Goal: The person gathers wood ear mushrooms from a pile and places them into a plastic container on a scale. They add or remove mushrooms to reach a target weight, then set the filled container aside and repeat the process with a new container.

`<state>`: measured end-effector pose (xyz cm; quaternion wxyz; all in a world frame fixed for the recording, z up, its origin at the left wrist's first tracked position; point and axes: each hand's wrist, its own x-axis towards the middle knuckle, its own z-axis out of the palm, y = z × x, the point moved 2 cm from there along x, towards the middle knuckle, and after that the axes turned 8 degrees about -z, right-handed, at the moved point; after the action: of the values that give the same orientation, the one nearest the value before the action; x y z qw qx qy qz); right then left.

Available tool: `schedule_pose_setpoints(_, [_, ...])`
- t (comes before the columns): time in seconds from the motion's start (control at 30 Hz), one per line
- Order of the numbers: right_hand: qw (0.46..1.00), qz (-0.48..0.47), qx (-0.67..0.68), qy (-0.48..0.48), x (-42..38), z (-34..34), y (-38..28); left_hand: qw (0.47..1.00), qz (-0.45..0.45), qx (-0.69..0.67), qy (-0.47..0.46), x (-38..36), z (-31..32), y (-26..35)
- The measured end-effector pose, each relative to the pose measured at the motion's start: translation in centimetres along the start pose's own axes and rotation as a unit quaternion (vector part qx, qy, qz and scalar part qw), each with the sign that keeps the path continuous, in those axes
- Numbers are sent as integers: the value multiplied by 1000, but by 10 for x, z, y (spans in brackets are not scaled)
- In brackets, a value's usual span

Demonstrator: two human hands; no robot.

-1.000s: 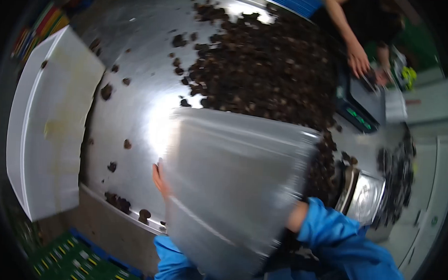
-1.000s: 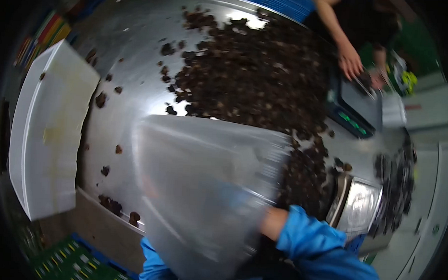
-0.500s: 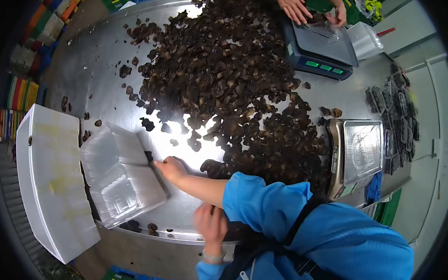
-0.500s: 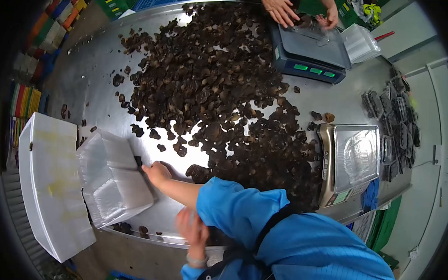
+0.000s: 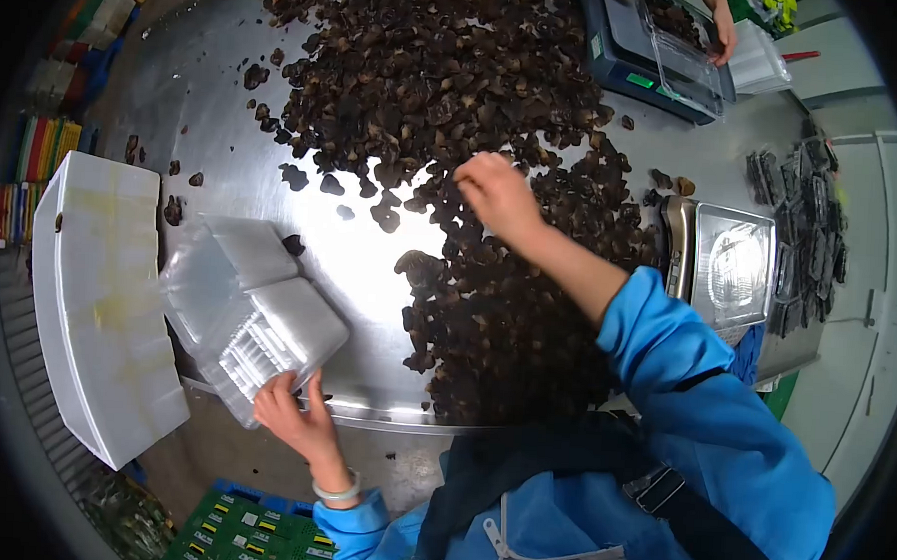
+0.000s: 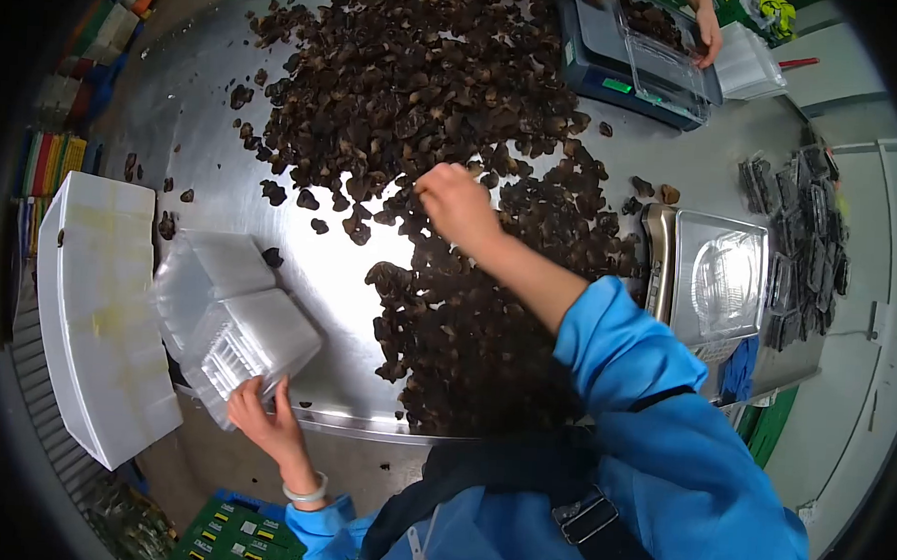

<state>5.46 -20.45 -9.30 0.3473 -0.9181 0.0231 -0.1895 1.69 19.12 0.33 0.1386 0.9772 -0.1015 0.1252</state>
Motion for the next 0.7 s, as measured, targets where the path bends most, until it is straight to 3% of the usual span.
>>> schedule_pose_setpoints(0.07, [994,-60,32,-82,-11,-5,20,997,-11,-54,62,-12,-6,37])
schedule_pose_setpoints(0.13, [969,-168,-61,-168,-26,1,17,985,0,-114,131,-28,-2,65])
schedule_pose_setpoints(0.17, [947,-219,-107,-210,-32,5,16,984,15,-163,70,-33,5,80])
schedule_pose_setpoints(0.27, [961,-146,-163,-171,-38,10,27,944,17,-324,-60,-29,34,133])
schedule_pose_setpoints(0.37, [988,-54,-83,-120,-40,1,32,914,-4,-373,-158,-27,59,150])
schedule_pose_setpoints(0.47, [994,1,-48,-94,-50,-7,37,895,-13,-401,-195,-25,64,159])
schedule_pose_setpoints(0.53, [994,25,-48,-94,-58,-14,41,864,-82,-429,-252,-30,76,160])
schedule_pose_setpoints(0.6, [998,29,1,-60,-58,-23,33,822,-136,-457,-311,-37,100,154])
schedule_pose_setpoints(0.7, [993,14,119,-13,-48,-35,-3,586,-346,-646,-346,-33,117,160])
